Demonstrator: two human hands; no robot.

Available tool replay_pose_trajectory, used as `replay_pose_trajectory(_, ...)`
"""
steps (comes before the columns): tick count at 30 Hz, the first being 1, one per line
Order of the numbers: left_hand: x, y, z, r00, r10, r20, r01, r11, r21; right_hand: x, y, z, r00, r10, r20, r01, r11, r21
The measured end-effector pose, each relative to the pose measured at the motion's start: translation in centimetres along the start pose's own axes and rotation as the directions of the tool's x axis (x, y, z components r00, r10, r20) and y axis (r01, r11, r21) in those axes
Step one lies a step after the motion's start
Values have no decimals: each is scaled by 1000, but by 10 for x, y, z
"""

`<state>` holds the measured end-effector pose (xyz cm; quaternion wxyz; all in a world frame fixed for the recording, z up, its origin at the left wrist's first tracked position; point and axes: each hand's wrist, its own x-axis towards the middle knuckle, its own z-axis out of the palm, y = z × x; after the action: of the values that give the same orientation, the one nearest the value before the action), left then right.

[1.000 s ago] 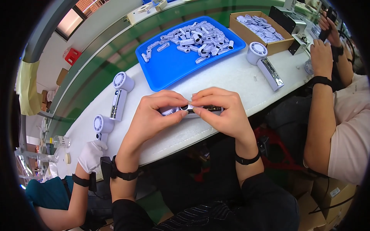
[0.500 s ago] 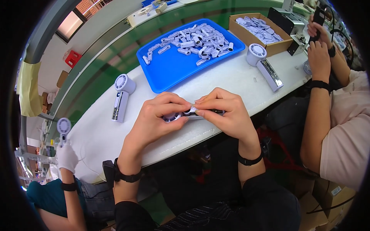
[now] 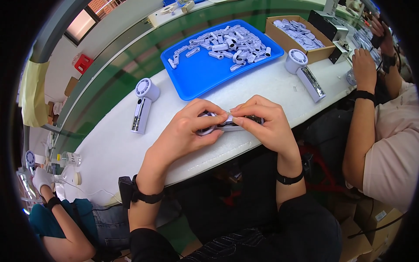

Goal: Assembling handheld electric fans on a production line by snapping components together.

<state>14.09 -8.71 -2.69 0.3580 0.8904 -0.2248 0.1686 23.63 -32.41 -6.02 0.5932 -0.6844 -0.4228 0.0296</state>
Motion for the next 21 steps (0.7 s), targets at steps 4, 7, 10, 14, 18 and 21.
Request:
replay_pose_trajectory(4, -2, -2, 2, 1000, -8, -10, 8, 1000, -30, -2, 6, 4, 1000, -23, -9, 24, 1000, 13)
replay_pose_trajectory(7, 1, -1, -1, 1000, -31, 4, 31, 998, -52, -2, 6, 4, 999, -48, -21, 49, 997, 52)
replay_pose_trajectory(10, 1, 5, 0, 996, -84, -42, 82, 995, -54, -2, 5, 5, 999, -38, -6, 38, 999, 27)
replay_pose_trajectory(14, 2, 0, 1, 997, -79, -23, 79, 997, -11, -1, -4, 8, 994, -74, -85, 69, 996, -57)
replay_pose_trajectory(18, 7, 0, 3, 998, -61, -12, 61, 998, 9, -11, -1, 10, 976, -184, -112, 151, 956, -253)
replay_pose_trajectory(21, 9, 1, 1, 998, -67, 4, 67, 998, 2, -20, -6, 16, 967, -206, -147, 157, 943, -293)
